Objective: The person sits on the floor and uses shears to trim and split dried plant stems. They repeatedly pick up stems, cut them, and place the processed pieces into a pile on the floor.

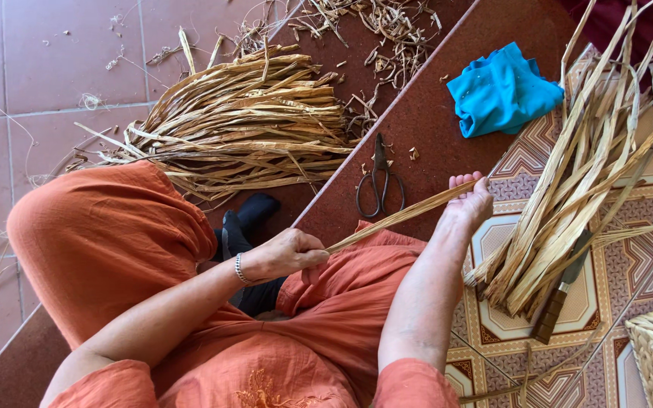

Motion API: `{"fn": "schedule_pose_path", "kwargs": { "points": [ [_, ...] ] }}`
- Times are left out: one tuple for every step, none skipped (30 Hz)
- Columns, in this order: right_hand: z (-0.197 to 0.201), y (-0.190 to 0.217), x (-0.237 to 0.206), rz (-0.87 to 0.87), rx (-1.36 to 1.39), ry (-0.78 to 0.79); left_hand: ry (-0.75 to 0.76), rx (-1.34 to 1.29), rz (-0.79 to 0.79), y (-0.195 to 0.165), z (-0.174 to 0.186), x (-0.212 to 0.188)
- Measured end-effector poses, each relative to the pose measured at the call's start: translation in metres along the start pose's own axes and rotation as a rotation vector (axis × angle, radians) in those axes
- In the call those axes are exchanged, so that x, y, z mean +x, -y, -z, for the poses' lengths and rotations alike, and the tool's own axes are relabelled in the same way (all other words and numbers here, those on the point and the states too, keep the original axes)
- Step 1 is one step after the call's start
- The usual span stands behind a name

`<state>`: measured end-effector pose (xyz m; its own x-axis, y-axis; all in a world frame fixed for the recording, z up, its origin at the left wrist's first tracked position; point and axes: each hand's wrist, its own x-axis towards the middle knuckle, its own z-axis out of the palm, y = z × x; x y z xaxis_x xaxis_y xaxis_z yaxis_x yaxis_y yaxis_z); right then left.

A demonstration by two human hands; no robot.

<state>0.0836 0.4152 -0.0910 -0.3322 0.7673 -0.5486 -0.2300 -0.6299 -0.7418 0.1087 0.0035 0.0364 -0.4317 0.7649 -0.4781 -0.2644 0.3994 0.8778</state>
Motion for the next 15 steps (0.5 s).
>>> {"fn": "schedule_pose_path", "kwargs": {
  "points": [
    [0.001, 0.001, 0.000, 0.005, -0.003, 0.038, 0.003, -0.022, 0.013, 0.002, 0.002, -0.002],
    [0.000, 0.003, -0.004, 0.008, -0.006, 0.076, 0.004, -0.043, 0.027, 0.005, 0.003, -0.003],
    [-0.003, 0.003, -0.011, 0.009, -0.006, 0.116, -0.005, -0.097, 0.060, 0.007, 0.005, 0.000],
    [-0.008, 0.004, -0.020, -0.016, -0.022, 0.182, -0.017, -0.152, 0.092, 0.008, 0.007, 0.005],
    [-0.012, 0.007, -0.031, -0.041, -0.039, 0.250, -0.031, -0.209, 0.124, 0.009, 0.010, 0.012],
    [-0.017, 0.006, -0.044, -0.066, -0.056, 0.318, -0.053, -0.213, 0.123, 0.010, 0.014, 0.020],
    [-0.019, 0.001, -0.061, -0.107, -0.145, 0.385, -0.073, -0.218, 0.121, 0.010, 0.019, 0.032],
    [-0.022, -0.007, -0.078, -0.144, -0.234, 0.452, -0.090, -0.223, 0.116, 0.009, 0.023, 0.045],
    [-0.027, -0.015, -0.092, -0.210, -0.369, 0.484, -0.092, -0.248, 0.096, 0.008, 0.026, 0.056],
    [-0.031, -0.024, -0.104, -0.275, -0.503, 0.512, -0.092, -0.273, 0.078, 0.007, 0.029, 0.067],
    [-0.032, -0.031, -0.113, -0.278, -0.572, 0.613, -0.094, -0.302, 0.061, 0.006, 0.029, 0.077],
    [-0.032, -0.039, -0.120, -0.286, -0.642, 0.713, -0.091, -0.334, 0.038, 0.004, 0.029, 0.089],
    [-0.032, -0.046, -0.122, -0.291, -0.660, 0.732, -0.088, -0.366, 0.020, 0.003, 0.028, 0.099],
    [-0.032, -0.052, -0.121, -0.295, -0.677, 0.751, -0.084, -0.396, 0.002, 0.003, 0.024, 0.104],
    [-0.031, -0.059, -0.119, -0.298, -0.690, 0.774, -0.074, -0.410, 0.014, 0.004, 0.022, 0.106]
  ]
}}
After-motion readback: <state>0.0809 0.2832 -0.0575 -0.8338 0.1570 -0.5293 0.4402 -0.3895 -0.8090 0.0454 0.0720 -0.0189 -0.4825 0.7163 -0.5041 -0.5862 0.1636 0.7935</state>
